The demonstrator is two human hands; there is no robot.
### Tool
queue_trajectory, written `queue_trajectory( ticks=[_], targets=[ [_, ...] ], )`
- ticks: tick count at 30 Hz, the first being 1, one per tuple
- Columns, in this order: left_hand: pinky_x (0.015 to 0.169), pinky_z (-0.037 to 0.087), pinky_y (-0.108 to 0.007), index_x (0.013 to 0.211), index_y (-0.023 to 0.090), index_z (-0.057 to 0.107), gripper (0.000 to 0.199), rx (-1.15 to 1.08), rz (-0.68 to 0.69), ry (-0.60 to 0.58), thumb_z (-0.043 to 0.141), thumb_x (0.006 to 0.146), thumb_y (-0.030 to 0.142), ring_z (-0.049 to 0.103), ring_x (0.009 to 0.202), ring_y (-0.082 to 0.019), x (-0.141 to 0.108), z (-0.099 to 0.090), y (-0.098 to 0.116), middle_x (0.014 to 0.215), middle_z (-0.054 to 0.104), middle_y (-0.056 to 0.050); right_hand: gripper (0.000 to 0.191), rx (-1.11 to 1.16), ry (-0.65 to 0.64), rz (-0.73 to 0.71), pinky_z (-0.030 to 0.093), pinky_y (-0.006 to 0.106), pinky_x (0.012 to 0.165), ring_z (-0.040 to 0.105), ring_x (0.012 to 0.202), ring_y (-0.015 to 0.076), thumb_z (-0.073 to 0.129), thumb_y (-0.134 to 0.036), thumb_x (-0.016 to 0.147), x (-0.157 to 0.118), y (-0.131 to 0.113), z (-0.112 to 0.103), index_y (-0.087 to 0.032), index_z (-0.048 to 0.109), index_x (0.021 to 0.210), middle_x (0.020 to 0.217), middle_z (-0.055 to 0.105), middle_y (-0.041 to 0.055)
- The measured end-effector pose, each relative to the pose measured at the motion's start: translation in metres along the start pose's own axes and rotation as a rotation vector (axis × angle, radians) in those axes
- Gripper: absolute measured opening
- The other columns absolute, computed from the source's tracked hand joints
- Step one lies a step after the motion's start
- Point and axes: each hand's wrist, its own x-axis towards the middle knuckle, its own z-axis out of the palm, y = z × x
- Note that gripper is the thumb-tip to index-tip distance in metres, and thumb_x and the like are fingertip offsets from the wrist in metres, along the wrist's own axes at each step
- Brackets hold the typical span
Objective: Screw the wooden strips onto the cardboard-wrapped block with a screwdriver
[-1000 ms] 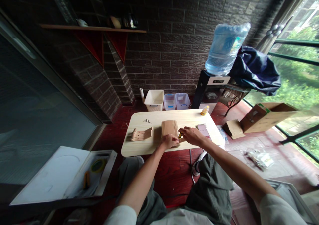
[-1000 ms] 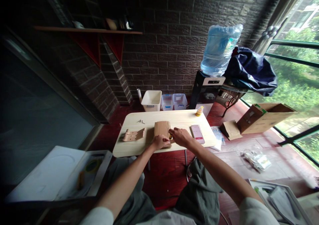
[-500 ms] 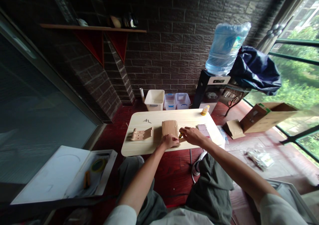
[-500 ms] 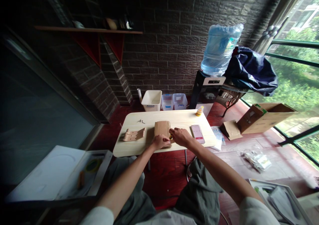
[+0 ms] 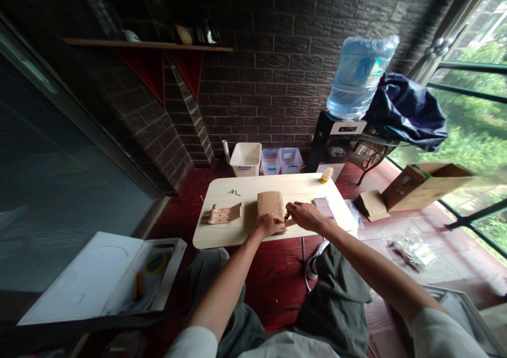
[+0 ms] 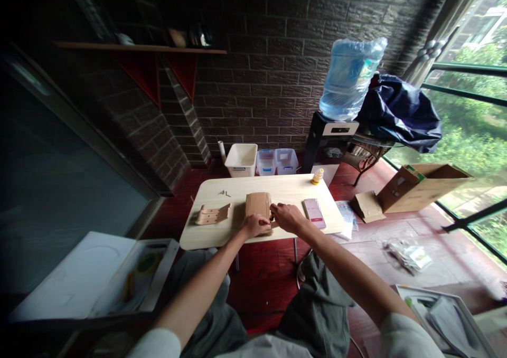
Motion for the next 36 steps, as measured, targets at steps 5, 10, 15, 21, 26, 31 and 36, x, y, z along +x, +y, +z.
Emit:
queue_trajectory(
  ticks=[5,10,15,21,26,31,36],
  targets=[
    [0.074,0.048,-0.023,0.091,0.032,0.08,0.023,0.003,0.017,0.011,0.07,0.076,0.046,0.069,0.091,-0.018,0.0006,0.0019,-0.0021,0.098,0.077,0.002,0.026,0.005,0.002,-0.016,0.041,0.025,0.069,0.067,0.089,0.0192,0.037,-0.021,0.101,-0.0005,-0.0006,-0.0008,-0.023,0.053,0.121,0.108,0.068,0.0091],
    [0.074,0.047,-0.023,0.091,0.032,0.08,0.022,0.006,0.016,0.004,0.069,0.077,0.044,0.069,0.091,-0.017,0.0005,0.0016,-0.0018,0.098,0.077,0.002,0.019,0.001,-0.008,0.01,0.041,0.026,0.068,0.067,0.088,0.0207,0.042,-0.026,0.1,-0.0007,-0.0013,-0.001,-0.02,0.054,0.113,0.103,0.069,0.0088],
    [0.077,0.048,-0.023,0.091,0.031,0.08,0.022,0.007,-0.005,-0.002,0.07,0.077,0.044,0.069,0.092,-0.018,0.0005,0.0006,0.0005,0.1,0.077,0.002,0.024,-0.004,-0.013,-0.005,0.04,0.025,0.068,0.068,0.089,0.0195,0.039,-0.022,0.1,-0.0014,-0.002,-0.0007,-0.022,0.053,0.12,0.108,0.067,0.0085],
    [0.075,0.049,-0.023,0.094,0.031,0.08,0.023,0.01,-0.006,0.0,0.07,0.077,0.044,0.069,0.093,-0.018,-0.0004,-0.0005,0.0008,0.1,0.078,0.001,0.024,-0.008,-0.002,-0.003,0.04,0.026,0.067,0.067,0.087,0.0198,0.036,-0.025,0.101,-0.0005,-0.0006,0.0031,-0.022,0.052,0.12,0.108,0.067,0.0085],
    [0.075,0.049,-0.022,0.091,0.031,0.08,0.021,-0.002,0.03,0.001,0.069,0.078,0.043,0.07,0.09,-0.017,-0.0002,-0.0001,-0.0011,0.098,0.078,0.002,0.023,-0.008,0.0,0.011,0.04,0.026,0.068,0.067,0.088,0.0205,0.038,-0.031,0.102,0.001,-0.0009,0.0035,-0.021,0.054,0.114,0.105,0.068,0.0088],
    [0.075,0.049,-0.022,0.091,0.03,0.08,0.021,-0.005,0.019,0.003,0.07,0.077,0.042,0.07,0.09,-0.017,0.0,-0.0001,-0.0002,0.099,0.078,0.001,0.025,-0.006,-0.021,0.006,0.04,0.025,0.067,0.067,0.088,0.0194,0.04,-0.025,0.101,0.0004,-0.0031,0.0004,-0.023,0.051,0.122,0.111,0.067,0.0089],
    [0.075,0.049,-0.022,0.093,0.031,0.08,0.022,-0.001,0.004,0.002,0.07,0.077,0.042,0.07,0.09,-0.017,-0.0014,-0.0022,0.0024,0.099,0.078,0.001,0.022,-0.005,-0.035,0.017,0.042,0.026,0.071,0.067,0.092,0.0209,0.04,-0.028,0.101,0.0002,-0.0033,-0.0005,-0.02,0.052,0.118,0.109,0.068,0.0104]
  ],
)
